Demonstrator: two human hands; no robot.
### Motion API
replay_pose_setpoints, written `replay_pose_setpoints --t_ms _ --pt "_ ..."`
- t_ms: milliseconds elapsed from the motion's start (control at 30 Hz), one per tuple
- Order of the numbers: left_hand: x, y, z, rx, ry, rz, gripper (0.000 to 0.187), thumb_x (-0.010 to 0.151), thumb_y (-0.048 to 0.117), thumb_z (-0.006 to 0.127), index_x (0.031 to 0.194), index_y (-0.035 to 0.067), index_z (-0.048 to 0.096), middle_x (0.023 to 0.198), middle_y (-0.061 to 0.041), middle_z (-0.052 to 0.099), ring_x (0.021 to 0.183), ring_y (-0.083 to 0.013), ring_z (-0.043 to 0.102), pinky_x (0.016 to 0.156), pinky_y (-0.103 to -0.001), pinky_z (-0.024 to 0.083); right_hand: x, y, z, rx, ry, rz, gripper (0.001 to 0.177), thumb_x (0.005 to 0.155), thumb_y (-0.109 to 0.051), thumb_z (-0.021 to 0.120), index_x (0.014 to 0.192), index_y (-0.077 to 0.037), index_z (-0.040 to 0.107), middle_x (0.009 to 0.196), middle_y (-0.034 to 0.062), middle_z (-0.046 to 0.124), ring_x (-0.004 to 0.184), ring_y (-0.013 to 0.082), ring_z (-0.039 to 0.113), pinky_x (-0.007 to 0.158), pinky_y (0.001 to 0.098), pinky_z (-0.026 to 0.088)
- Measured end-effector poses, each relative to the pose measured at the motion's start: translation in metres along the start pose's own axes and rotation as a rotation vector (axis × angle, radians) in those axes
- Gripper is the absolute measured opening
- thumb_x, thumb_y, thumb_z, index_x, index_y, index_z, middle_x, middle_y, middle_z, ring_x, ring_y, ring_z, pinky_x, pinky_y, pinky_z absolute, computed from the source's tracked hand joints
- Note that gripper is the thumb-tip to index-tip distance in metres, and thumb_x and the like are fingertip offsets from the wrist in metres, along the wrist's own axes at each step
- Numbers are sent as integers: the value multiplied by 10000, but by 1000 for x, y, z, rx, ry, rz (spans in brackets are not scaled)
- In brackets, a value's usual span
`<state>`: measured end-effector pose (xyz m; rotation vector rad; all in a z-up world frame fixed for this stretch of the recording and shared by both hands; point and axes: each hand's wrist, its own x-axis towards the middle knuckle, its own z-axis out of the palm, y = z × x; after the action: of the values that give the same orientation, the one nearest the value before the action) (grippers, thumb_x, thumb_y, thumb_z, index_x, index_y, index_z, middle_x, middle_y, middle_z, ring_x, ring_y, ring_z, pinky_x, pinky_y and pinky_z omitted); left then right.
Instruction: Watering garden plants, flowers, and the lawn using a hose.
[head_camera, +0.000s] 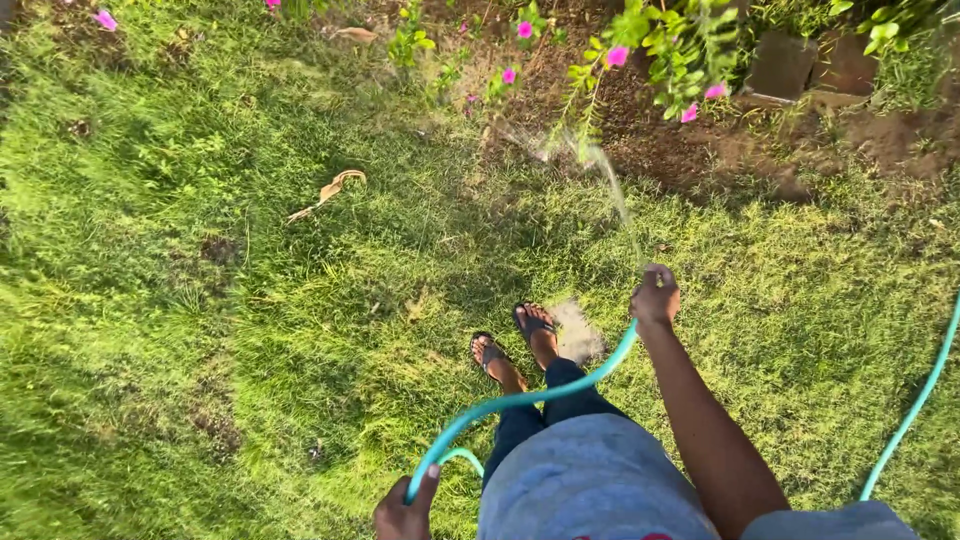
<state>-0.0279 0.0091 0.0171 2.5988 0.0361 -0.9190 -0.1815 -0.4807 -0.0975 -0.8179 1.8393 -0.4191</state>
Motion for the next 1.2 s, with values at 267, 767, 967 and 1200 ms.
replay_pose_setpoints --t_ms 267,767,967,1200 --pt "-5 14 -1 -34 -10 65 480 825 489 765 712 23 784 432 -60 527 378 -159 439 422 -384 314 -8 -23 5 83 -106 -25 277 1066 -320 500 1280 -157 568 650 14 539 419 81 387 307 246 289" --pt "-4 18 4 -60 -22 -46 499 791 529 793 698 39 784 458 -60 545 424 -153 469 467 -367 364 -33 -84 17 104 -172 -50 290 1073 -339 478 1315 -181 502 674 16 536 416 71 386 312 224 305" --pt "-17 35 1 -67 -30 -57 490 786 544 782 731 58 795 464 -60 559 437 -151 487 477 -365 386 -30 -102 27 74 -234 -234 285 1077 -314 490 1282 -130 562 687 10 562 423 55 398 310 228 302" --pt "-25 26 7 -73 -40 -111 518 763 552 820 687 42 764 480 -65 560 457 -165 484 491 -380 400 -14 -79 51 -3 -435 -206 263 1079 -264 513 1304 -138 565 663 21 549 411 72 407 308 250 310"
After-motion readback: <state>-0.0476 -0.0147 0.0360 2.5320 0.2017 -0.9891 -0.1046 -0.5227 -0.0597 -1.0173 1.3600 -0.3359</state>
